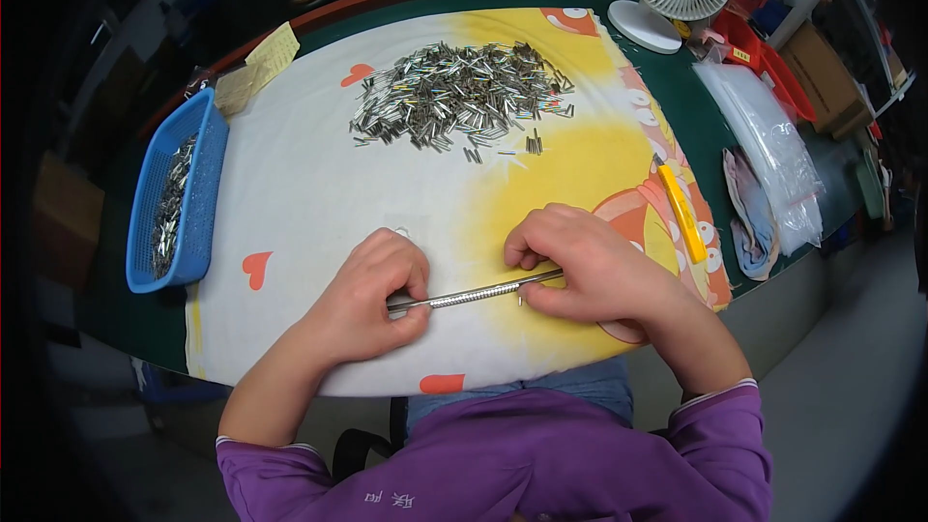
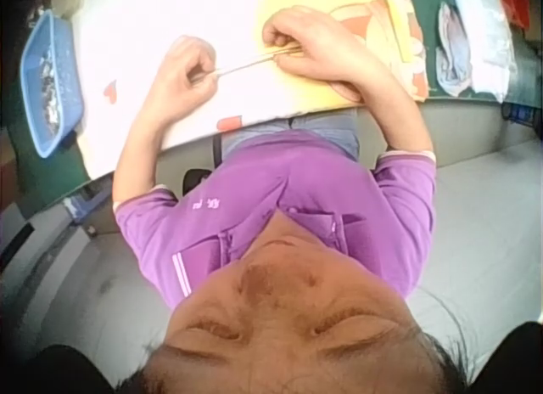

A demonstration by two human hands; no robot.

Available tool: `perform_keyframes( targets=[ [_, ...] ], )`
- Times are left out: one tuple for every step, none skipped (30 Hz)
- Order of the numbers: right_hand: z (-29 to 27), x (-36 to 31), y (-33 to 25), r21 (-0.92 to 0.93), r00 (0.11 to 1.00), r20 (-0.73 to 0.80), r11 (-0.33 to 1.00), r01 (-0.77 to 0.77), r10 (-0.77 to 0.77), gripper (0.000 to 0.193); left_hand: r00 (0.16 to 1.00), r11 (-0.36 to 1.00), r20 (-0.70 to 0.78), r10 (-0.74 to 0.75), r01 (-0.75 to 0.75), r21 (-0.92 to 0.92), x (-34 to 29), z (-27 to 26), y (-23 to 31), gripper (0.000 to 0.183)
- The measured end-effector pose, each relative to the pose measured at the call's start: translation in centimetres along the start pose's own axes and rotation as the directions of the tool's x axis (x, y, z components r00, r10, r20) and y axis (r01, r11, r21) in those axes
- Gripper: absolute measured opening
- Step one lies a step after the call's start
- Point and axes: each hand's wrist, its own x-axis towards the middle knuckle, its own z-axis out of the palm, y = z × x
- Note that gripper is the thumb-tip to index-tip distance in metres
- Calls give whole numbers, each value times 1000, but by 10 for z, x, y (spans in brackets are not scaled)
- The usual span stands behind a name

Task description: The person sorts and assembles small metal components by hand, using an alignment tool to position them on a work surface mat.

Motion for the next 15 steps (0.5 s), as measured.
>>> perform_keyframes(
  targets=[
    [0,0,0,0,1000,3,1000,3,-3,18,1000,1000,1,-2,2,-8,0,0,0,24],
    [0,1,1,5,999,-16,999,44,-44,17,1000,1000,-3,-4,4,-6,0,0,-1,24],
    [0,1,2,10,996,-35,996,84,-84,17,1000,1000,-2,2,-2,-6,0,0,-2,24],
    [0,1,4,10,996,-34,996,87,-86,17,1000,1000,0,9,-9,-5,0,-1,-2,25],
    [1,1,7,-49,984,-29,984,174,-176,15,1000,1000,-2,9,-9,-3,0,-1,-3,25],
    [0,1,9,-108,965,-20,960,259,-263,14,1000,1000,-10,12,-12,0,0,-1,-3,24],
    [-1,1,8,-109,964,-20,959,261,-264,14,1000,1000,-18,18,-18,3,0,-1,-4,24],
    [-2,1,7,-133,960,-5,952,275,-278,12,1000,1000,-19,18,-18,4,0,0,-5,24],
    [-3,1,6,-157,956,9,944,290,-292,10,1000,1000,-22,18,-17,4,0,0,-6,24],
    [-3,0,6,-159,956,8,944,290,-292,10,1000,1000,-24,17,-17,3,0,0,-6,23],
    [-3,0,8,-186,948,14,931,315,-319,10,1000,1000,-24,19,-19,4,1,0,-5,23],
    [-2,-1,8,-213,939,20,916,340,-344,10,1000,1000,-24,1,-2,-3,0,-1,-5,23],
    [-2,-1,8,-216,939,20,915,340,-344,10,1000,1000,-24,-16,16,-9,1,-1,-5,23],
    [-3,-2,8,-233,937,36,909,346,-347,12,1000,1000,-25,-14,13,-10,1,-1,-4,23],
    [-3,-2,7,-250,935,51,902,351,-350,15,1000,1000,-23,-18,18,-11,1,-2,-4,23]
  ],
)
